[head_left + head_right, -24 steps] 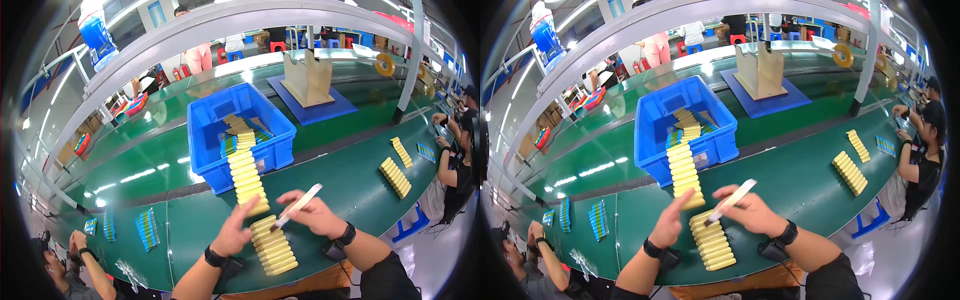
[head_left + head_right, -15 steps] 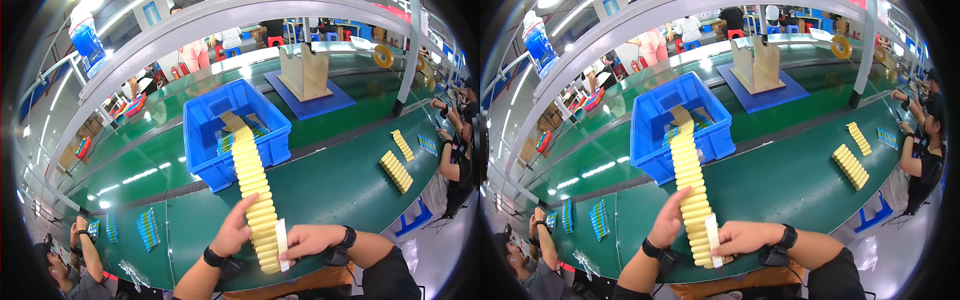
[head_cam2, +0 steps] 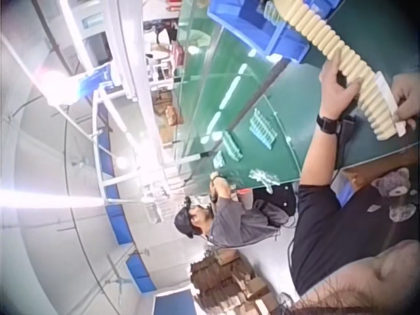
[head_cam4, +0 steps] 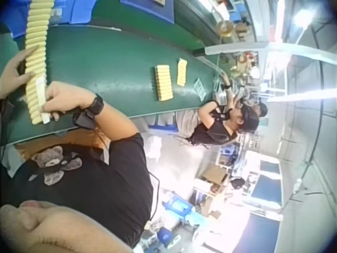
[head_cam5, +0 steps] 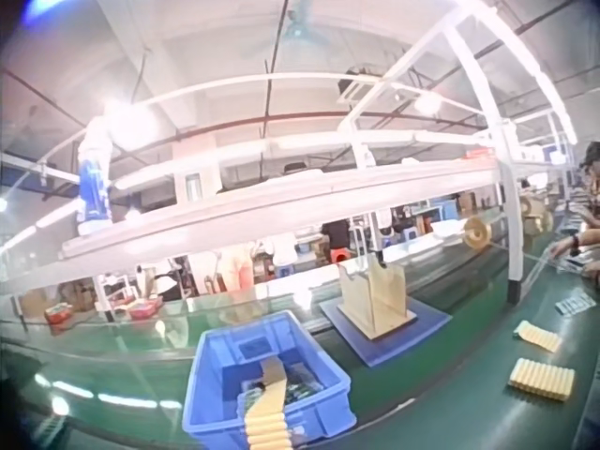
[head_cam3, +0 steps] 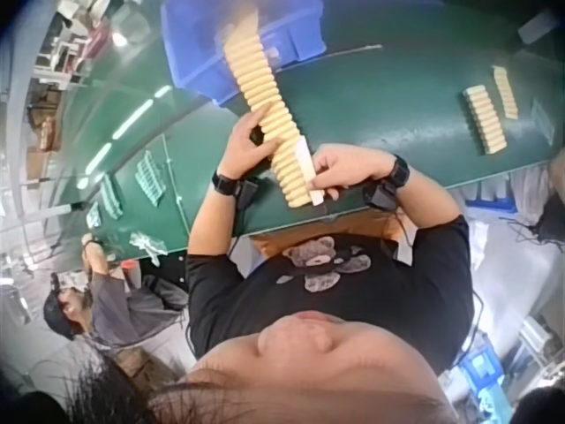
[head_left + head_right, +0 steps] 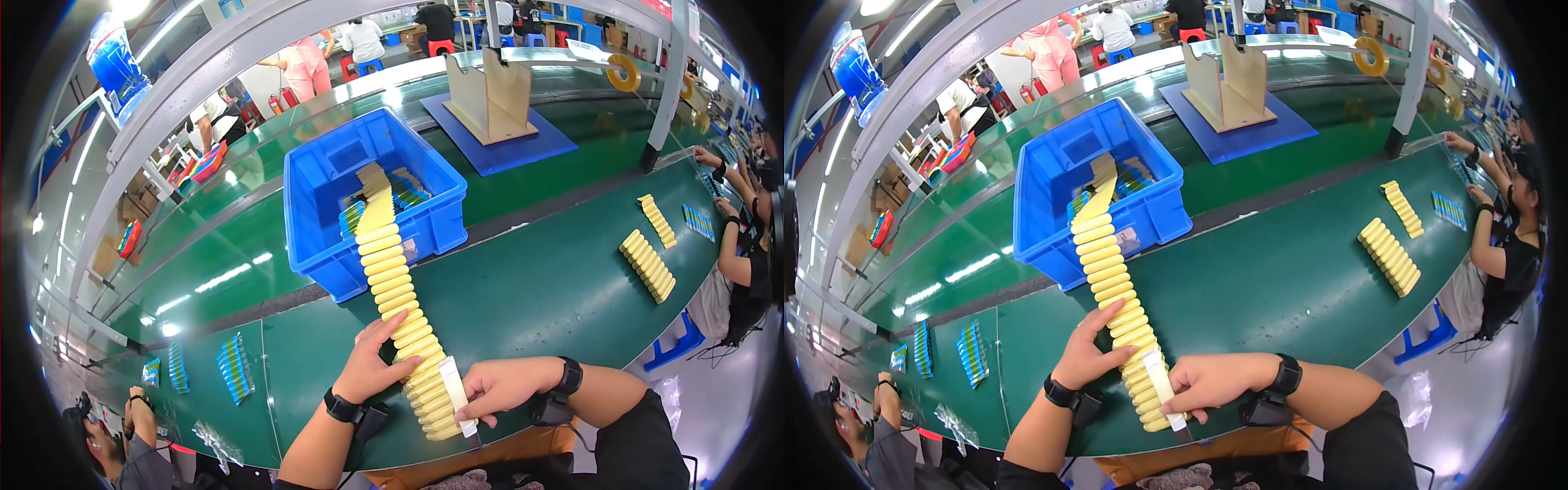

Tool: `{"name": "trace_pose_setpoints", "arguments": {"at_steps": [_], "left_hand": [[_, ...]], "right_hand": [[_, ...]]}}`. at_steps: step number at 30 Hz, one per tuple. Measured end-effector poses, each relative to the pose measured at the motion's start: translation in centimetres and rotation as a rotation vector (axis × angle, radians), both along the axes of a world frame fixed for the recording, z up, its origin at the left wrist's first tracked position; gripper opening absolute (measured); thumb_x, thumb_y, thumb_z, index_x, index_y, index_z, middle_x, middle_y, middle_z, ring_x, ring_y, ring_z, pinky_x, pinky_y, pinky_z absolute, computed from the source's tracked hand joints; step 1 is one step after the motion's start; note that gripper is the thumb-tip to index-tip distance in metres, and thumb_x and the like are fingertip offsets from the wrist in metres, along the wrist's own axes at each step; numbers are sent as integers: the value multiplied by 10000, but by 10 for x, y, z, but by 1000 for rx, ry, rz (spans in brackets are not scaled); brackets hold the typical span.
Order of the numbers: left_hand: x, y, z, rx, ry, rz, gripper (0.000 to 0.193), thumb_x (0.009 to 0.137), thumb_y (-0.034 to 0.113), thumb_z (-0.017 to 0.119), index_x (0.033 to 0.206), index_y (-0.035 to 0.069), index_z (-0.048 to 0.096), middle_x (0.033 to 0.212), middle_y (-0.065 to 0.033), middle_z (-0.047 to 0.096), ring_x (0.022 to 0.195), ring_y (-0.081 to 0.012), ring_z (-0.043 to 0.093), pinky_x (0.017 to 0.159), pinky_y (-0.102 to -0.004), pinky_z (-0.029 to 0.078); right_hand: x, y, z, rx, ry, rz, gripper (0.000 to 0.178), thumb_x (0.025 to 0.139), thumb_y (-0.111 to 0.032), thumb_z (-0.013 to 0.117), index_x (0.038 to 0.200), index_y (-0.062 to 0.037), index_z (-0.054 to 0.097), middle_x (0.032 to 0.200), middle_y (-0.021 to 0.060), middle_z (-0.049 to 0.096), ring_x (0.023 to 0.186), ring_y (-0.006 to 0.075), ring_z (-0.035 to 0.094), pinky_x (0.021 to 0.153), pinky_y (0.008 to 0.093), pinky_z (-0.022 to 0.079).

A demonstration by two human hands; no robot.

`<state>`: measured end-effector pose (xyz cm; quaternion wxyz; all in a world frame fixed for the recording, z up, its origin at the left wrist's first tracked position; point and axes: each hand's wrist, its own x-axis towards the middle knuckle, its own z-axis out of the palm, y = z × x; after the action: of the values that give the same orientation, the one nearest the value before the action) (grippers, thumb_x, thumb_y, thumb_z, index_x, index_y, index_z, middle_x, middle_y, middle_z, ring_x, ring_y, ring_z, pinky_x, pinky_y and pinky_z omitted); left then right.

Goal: Assembling small plastic components on a factory production line.

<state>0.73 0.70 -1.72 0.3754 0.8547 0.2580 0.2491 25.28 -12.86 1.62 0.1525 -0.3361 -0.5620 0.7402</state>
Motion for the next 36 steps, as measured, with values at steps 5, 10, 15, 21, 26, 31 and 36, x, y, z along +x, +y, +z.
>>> {"name": "trace_pose_setpoints", "arguments": {"at_steps": [5, 10, 15, 21, 26, 31, 36], "left_hand": [[-7, 2, -9, -85, 86, -5, 782, 832, 324, 839, 1525, 141, 526, 1371, -126, 644, 1311, -290, 566, 1184, -452, 275], [-6, 2, -12, -78, 85, -5, 801, 832, 334, 838, 1530, 142, 494, 1424, -137, 599, 1358, -305, 522, 1189, -459, 264], [-5, 2, -11, -52, 39, -26, 817, 820, 322, 837, 1529, 127, 482, 1437, -153, 577, 1365, -324, 512, 1184, -471, 279], [-4, 3, -9, -35, 3, -30, 819, 814, 297, 836, 1529, 110, 482, 1434, -173, 572, 1353, -353, 516, 1167, -475, 331], [-3, 3, -4, -159, 21, -10, 851, 818, 146, 813, 1570, 32, 431, 1524, -175, 521, 1453, -293, 456, 1226, -403, 319], [-7, 4, 6, -325, -379, -110, 696, 969, 312, 669, 1546, -11, 450, 1532, -215, 516, 1442, -357, 461, 1214, -426, 303], [-2, -46, 27, 43, -116, -370, 681, 996, 457, 486, 1521, 25, 525, 1553, -187, 517, 1449, -388, 397, 1220, -495, 172]], "right_hand": [[15, 12, -4, -43, -47, 204, 287, 1045, -266, 638, 1042, -3, 752, 821, 29, 743, 617, 70, 635, 567, 237, 505], [21, 22, -14, 167, 245, -427, 183, 999, -107, 687, 1140, -22, 767, 1039, 77, 749, 876, 127, 680, 735, 280, 548], [-12, 35, -21, 1197, -217, -542, 323, 902, -85, 762, 1212, -176, 751, 996, 52, 612, 948, 244, 617, 830, 360, 511], [-13, 34, -14, 1268, -431, -476, 312, 850, -78, 768, 1149, -163, 751, 1023, 56, 609, 965, 278, 603, 867, 391, 498], [16, 32, -17, 1096, -439, -760, 150, 923, -81, 733, 1067, -105, 768, 1046, 84, 616, 990, 278, 611, 861, 387, 513], [22, 24, -21, 937, -27, -881, 149, 1013, -106, 668, 1104, -35, 762, 1207, 89, 643, 1140, 192, 618, 977, 350, 505], [9, 3, -5, 325, 180, -456, 240, 1052, -182, 654, 1198, -13, 743, 1144, 42, 713, 1070, 139, 648, 979, 315, 508]]}}
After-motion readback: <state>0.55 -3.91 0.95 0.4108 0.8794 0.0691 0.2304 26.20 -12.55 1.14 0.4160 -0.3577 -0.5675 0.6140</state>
